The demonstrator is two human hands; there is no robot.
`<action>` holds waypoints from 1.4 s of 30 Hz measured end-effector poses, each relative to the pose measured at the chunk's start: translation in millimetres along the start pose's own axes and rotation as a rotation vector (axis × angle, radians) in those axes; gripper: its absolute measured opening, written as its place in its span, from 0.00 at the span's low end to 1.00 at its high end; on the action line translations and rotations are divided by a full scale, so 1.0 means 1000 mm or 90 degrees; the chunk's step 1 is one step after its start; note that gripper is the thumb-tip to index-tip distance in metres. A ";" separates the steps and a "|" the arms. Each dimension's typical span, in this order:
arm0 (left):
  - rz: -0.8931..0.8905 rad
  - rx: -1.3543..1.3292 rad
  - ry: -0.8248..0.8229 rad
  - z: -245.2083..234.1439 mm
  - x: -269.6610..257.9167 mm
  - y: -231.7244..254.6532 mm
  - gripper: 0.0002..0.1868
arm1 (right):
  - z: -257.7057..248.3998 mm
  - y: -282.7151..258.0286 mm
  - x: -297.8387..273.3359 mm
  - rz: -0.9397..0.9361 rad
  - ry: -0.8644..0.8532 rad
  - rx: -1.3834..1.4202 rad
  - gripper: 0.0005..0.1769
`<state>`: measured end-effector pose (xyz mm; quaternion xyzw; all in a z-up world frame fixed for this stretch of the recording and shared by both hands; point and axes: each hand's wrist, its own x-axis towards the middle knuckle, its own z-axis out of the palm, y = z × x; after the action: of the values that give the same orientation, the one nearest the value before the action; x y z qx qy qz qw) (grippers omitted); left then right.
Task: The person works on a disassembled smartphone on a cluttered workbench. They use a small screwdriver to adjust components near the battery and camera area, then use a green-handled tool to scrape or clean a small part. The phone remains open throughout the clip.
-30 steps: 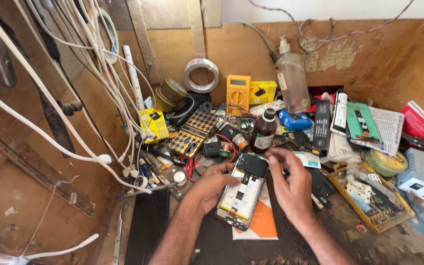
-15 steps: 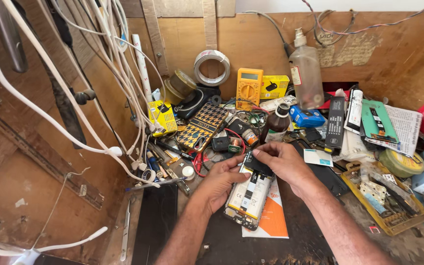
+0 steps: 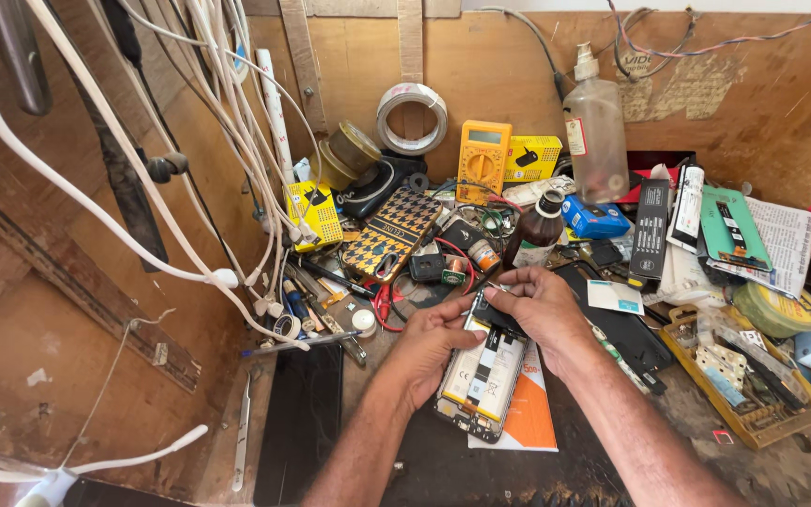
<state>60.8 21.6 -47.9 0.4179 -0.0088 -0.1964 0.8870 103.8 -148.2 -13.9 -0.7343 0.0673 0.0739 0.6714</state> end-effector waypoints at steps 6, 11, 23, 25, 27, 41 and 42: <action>0.039 0.025 0.024 -0.009 0.005 -0.005 0.24 | 0.001 0.002 -0.004 -0.043 -0.011 -0.033 0.23; 0.047 0.023 0.079 -0.006 0.021 -0.013 0.10 | -0.012 0.000 -0.014 -0.042 -0.041 0.027 0.21; 0.024 0.060 0.186 0.002 0.038 -0.003 0.12 | -0.027 0.009 -0.022 -0.008 0.026 -0.074 0.13; 0.012 0.079 0.219 0.001 0.039 -0.003 0.12 | -0.027 0.008 -0.023 -0.002 0.020 -0.074 0.13; 0.011 0.096 0.242 0.000 0.041 -0.004 0.12 | -0.027 0.008 -0.023 -0.001 0.011 -0.076 0.13; 0.048 0.059 0.121 -0.004 0.026 -0.008 0.12 | -0.020 0.001 -0.042 -0.104 0.067 -0.288 0.19; 0.041 0.062 0.091 -0.006 0.022 -0.007 0.13 | -0.021 0.000 -0.043 -0.134 0.066 -0.324 0.20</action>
<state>79.8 14.3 -60.0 0.4728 0.0317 -0.1370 0.8699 61.8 -168.7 -3.7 -0.8852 0.0040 -0.0194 0.4648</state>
